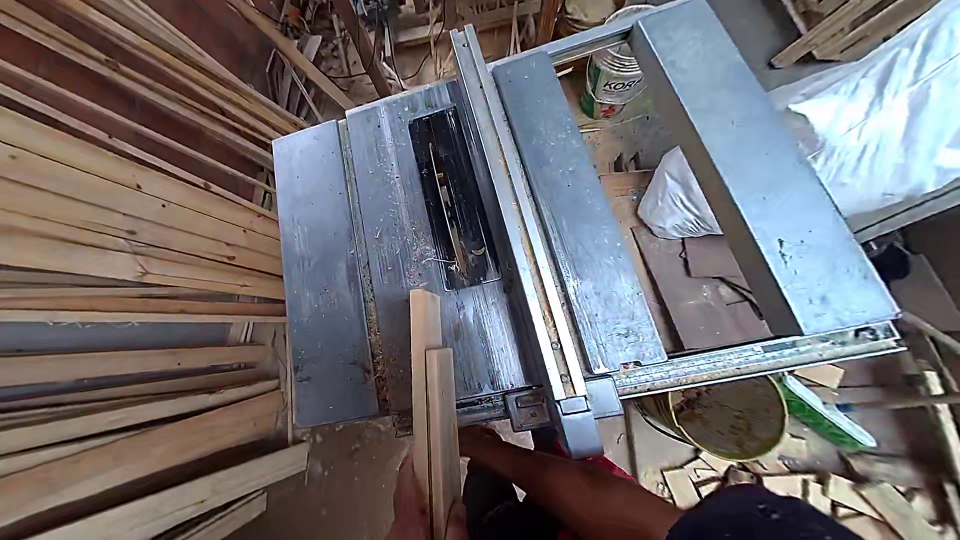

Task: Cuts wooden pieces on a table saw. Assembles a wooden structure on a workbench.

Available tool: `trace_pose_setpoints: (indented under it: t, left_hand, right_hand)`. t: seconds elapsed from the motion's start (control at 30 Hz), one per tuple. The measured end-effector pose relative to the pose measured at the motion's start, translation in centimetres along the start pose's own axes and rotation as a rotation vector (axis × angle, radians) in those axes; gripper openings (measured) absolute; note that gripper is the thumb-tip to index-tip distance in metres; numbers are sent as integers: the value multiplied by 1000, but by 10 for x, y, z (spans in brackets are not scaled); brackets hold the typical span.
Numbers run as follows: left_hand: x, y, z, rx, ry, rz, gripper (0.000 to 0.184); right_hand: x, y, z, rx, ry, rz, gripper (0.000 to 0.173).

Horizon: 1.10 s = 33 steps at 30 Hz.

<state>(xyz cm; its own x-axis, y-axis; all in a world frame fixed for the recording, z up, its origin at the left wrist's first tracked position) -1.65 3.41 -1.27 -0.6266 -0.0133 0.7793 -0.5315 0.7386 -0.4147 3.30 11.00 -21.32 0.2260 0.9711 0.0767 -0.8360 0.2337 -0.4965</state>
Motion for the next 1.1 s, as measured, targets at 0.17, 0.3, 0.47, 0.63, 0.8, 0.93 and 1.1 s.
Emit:
trace_pose_setpoints:
  t: [0.17, 0.3, 0.47, 0.63, 0.8, 0.93, 1.1]
  left_hand:
    - [-19, -4, -40, 3, -36, -82, 79]
    - [-37, -2, -43, -37, 29, -121, 83]
    - [-68, 16, -40, -16, 79, -143, 79]
    - [-79, 25, -52, -33, 81, -206, 74]
    - [-81, 26, -57, -31, 91, -227, 72]
    - [-80, 27, -59, -27, 88, -222, 72]
    - [-79, 29, -61, -21, 83, -215, 72]
  right_hand:
    - [10, -154, -11, 269, -20, 390, 38]
    - [111, -240, 52, 394, -87, 172, 28]
    - [178, -213, 82, 738, -542, -365, 29]
    - [184, -175, 91, 654, -927, -431, 62]
    - [184, -166, 83, 650, -965, -406, 75]
    - [185, -164, 84, 639, -996, -379, 76]
    - [185, -164, 85, 637, -1006, -365, 77]
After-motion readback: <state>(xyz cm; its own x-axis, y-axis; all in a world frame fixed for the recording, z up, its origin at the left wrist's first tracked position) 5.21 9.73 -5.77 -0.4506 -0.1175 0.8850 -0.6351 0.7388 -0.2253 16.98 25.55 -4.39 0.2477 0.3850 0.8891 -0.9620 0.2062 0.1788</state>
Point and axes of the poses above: each hand's wrist, its own y-axis towards the middle knuckle, its own x-axis out of the back of the hand, z = x × y, the point moved 4 cm from there along y, towards the middle knuckle, and after that the axes turned 11 degrees about x, right-handed, at the moved point
